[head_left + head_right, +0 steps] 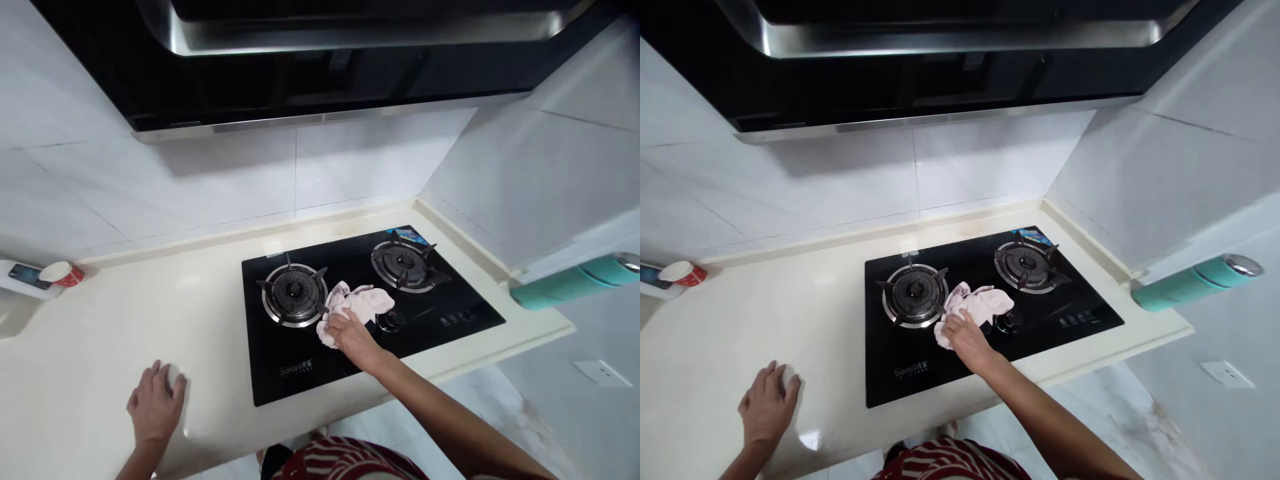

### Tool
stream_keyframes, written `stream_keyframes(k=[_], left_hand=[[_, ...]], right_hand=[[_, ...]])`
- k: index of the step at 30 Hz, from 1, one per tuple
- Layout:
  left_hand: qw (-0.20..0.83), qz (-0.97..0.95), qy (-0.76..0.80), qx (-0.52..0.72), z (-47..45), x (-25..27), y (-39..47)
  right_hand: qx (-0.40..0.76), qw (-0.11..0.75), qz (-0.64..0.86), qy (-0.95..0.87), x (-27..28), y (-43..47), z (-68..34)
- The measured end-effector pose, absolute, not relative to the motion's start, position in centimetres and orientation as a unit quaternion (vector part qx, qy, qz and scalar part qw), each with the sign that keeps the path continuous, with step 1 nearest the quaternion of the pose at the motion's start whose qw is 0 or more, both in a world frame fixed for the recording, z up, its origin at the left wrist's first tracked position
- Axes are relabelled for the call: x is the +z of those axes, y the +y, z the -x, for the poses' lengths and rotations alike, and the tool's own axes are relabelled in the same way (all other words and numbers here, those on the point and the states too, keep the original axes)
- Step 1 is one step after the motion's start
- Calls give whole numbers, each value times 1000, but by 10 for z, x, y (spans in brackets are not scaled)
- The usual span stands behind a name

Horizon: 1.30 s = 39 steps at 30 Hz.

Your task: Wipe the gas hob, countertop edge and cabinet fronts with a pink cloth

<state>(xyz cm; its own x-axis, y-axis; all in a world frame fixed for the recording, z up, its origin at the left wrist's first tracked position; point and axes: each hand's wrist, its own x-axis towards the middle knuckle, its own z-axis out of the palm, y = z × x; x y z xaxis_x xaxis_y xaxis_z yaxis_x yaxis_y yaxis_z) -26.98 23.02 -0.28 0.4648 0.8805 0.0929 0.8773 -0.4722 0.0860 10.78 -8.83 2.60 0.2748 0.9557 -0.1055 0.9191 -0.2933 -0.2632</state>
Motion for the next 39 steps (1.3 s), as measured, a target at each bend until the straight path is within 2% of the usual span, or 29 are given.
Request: stream_keyframes(k=[9, 13, 15, 19, 22, 30, 34, 39], left_hand=[[0, -862, 501, 76, 273, -8, 235], [-2, -860, 505, 74, 271, -5, 234], [-1, -860, 505, 72, 270, -3, 232], [10, -858, 509, 68, 268, 1, 229], [15, -855, 514, 69, 267, 3, 229], [24, -852, 520, 51, 264, 6, 231], [23, -855, 514, 63, 263, 8, 230], [28, -853, 518, 55, 261, 11, 230]], right_hand=[[129, 141, 811, -552, 28, -30, 2], [143, 234, 780, -562, 41, -54, -6], [120, 256, 814, -508, 41, -70, -24], [79, 195, 903, -375, 25, -81, -51], [115, 165, 898, -390, 14, -68, -42], [107, 219, 848, -471, 9, -44, 3], [78, 249, 821, -508, -5, -79, -20], [42, 273, 845, -458, -26, -187, -76]])
